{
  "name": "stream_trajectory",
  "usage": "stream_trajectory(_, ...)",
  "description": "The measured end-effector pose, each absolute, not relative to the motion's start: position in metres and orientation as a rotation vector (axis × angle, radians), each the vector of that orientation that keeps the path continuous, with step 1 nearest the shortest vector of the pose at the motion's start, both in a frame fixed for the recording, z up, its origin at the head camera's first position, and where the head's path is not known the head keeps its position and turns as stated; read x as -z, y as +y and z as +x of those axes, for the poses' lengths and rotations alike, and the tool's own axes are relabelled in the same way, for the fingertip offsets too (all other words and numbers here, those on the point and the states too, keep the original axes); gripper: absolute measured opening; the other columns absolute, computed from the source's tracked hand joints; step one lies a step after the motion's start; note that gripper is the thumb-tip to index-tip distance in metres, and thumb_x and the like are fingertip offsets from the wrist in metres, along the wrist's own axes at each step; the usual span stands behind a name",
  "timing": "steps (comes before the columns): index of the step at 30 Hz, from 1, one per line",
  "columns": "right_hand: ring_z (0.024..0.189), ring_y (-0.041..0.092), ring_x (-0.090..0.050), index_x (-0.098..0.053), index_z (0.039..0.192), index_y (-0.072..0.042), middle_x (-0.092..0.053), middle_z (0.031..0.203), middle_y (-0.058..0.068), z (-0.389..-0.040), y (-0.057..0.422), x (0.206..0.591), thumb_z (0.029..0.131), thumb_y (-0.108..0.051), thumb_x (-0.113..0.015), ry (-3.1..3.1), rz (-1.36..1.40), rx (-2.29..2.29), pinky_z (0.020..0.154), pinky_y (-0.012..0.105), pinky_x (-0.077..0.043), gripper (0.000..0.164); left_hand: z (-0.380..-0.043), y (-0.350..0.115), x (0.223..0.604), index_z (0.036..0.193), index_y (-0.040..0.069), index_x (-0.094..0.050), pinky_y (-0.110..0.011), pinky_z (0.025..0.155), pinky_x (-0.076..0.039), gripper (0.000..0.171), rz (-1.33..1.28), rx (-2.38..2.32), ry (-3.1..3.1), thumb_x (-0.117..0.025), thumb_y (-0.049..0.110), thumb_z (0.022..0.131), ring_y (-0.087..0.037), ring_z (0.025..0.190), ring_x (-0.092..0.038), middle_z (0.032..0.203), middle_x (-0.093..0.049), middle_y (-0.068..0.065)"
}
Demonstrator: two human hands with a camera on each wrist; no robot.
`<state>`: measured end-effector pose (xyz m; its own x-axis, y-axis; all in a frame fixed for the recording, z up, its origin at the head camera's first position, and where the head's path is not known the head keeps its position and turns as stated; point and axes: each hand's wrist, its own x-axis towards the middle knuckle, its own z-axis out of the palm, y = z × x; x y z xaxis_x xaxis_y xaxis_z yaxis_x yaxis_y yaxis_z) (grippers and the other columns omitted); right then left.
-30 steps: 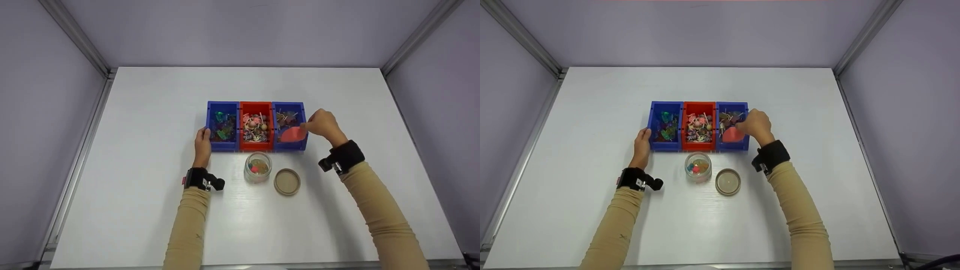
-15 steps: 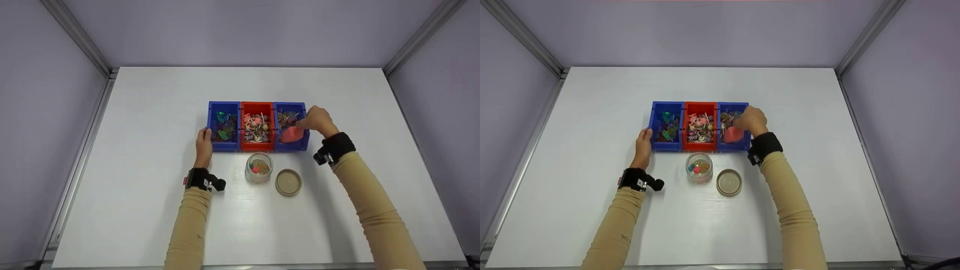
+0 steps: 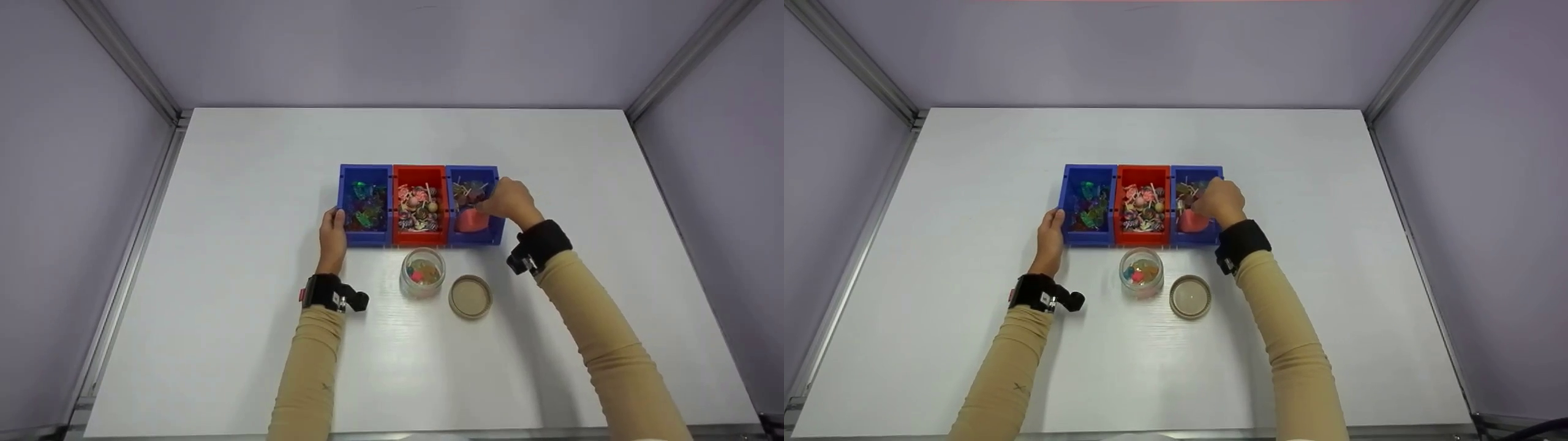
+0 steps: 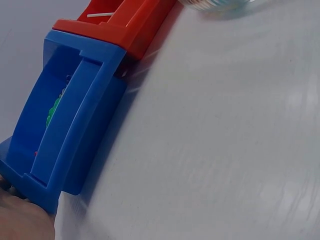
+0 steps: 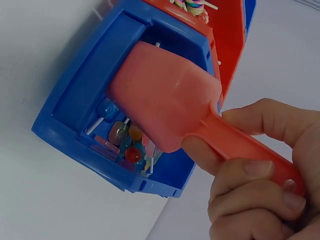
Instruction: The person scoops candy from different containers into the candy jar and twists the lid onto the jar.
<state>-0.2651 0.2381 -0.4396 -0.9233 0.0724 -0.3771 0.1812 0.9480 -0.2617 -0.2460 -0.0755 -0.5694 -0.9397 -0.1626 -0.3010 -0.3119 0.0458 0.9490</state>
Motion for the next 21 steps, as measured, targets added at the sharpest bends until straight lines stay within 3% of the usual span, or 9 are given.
stream_trajectory(4,0.101,0.038,-0.063,-0.057,0.118,0.014,-0.064,0.115,0.030,-0.263,0.232,0.443,0.081,-0.030,-0.066,2.748,0.181,0.387,0.085,0.050,-0.056,0.058,-0.246,-0.077,0.568,0.147,0.004,-0.034,-0.041,0.123,-0.025,0.049,-0.505,-2.027,2.182,-0.033,0.032,0.106,-0.028,0.148,-0.029,0.155,-0.036,-0.015)
stream_trajectory(11,0.085,0.030,-0.058,-0.063,0.108,0.011,-0.066,0.109,0.029,-0.254,0.223,0.447,0.080,-0.027,-0.064,2.807,0.187,0.359,0.074,0.048,-0.056,0.047,-0.244,-0.078,0.568,0.147,0.004,-0.034,-0.042,0.123,-0.026,0.049,-0.500,-2.021,2.188,-0.032,0.033,0.106,-0.028,0.148,-0.028,0.155,-0.035,-0.015)
stream_trajectory(17,0.096,0.041,-0.066,-0.065,0.105,0.011,-0.067,0.107,0.031,-0.248,0.213,0.450,0.078,-0.025,-0.064,2.872,0.194,0.344,0.078,0.053,-0.058,0.045,-0.244,-0.078,0.568,0.146,0.004,-0.035,-0.042,0.122,-0.027,0.049,-0.475,-2.040,2.192,-0.032,0.033,0.106,-0.029,0.147,-0.030,0.155,-0.036,-0.015)
stream_trajectory(21,0.092,0.041,-0.067,-0.067,0.101,0.011,-0.069,0.102,0.031,-0.244,0.212,0.453,0.077,-0.020,-0.061,2.911,0.193,0.363,0.075,0.054,-0.058,0.040,-0.244,-0.077,0.567,0.146,0.004,-0.035,-0.042,0.122,-0.027,0.048,-0.472,-2.032,2.205,-0.033,0.032,0.106,-0.029,0.147,-0.030,0.154,-0.037,-0.016)
